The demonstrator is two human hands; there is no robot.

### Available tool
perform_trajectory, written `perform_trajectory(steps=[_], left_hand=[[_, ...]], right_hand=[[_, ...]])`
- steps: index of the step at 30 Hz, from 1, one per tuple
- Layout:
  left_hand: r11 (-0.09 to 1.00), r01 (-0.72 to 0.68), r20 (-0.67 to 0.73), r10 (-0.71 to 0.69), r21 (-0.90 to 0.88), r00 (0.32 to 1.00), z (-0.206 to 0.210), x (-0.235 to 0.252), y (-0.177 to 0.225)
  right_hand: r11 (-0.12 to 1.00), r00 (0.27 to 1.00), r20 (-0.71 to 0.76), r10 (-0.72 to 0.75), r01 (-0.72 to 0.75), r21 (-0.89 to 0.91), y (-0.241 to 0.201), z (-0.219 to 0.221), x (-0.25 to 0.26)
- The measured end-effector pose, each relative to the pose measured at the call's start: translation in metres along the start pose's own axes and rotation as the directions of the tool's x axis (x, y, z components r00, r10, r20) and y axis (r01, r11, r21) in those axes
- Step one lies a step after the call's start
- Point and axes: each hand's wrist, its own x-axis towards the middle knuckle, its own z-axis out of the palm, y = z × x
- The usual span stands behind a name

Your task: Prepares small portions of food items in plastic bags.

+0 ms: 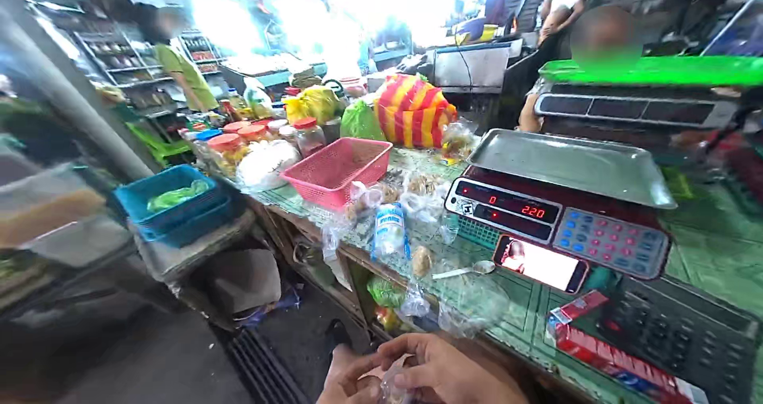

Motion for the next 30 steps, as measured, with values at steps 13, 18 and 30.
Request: perform_trajectory(steps=[13, 18, 30], left_hand=[[-0.082, -0.434, 0.375, 0.659, 0.897, 0.652, 0.052, -0.017, 0.053], [-0.141, -0.562, 0.424, 0.806, 0.815, 0.412, 0.085, -0.053, 0.074], [0.536, -0.75, 0.293, 0.7, 0.387, 0.651, 0.033, -0.052, 0.061]], right_hand=[[0.69, 0.967, -0.246, -0.06, -0.138, -0.71, 0.038, -0.013, -0.073], [0.839, 0.918, -0.227, -0.325, 0.169, -0.517, 0.012, 0.037, -0.06], [0.828, 0.839, -0.021, -0.545, 0.534, -0.171, -0.098, 0.065, -0.041]])
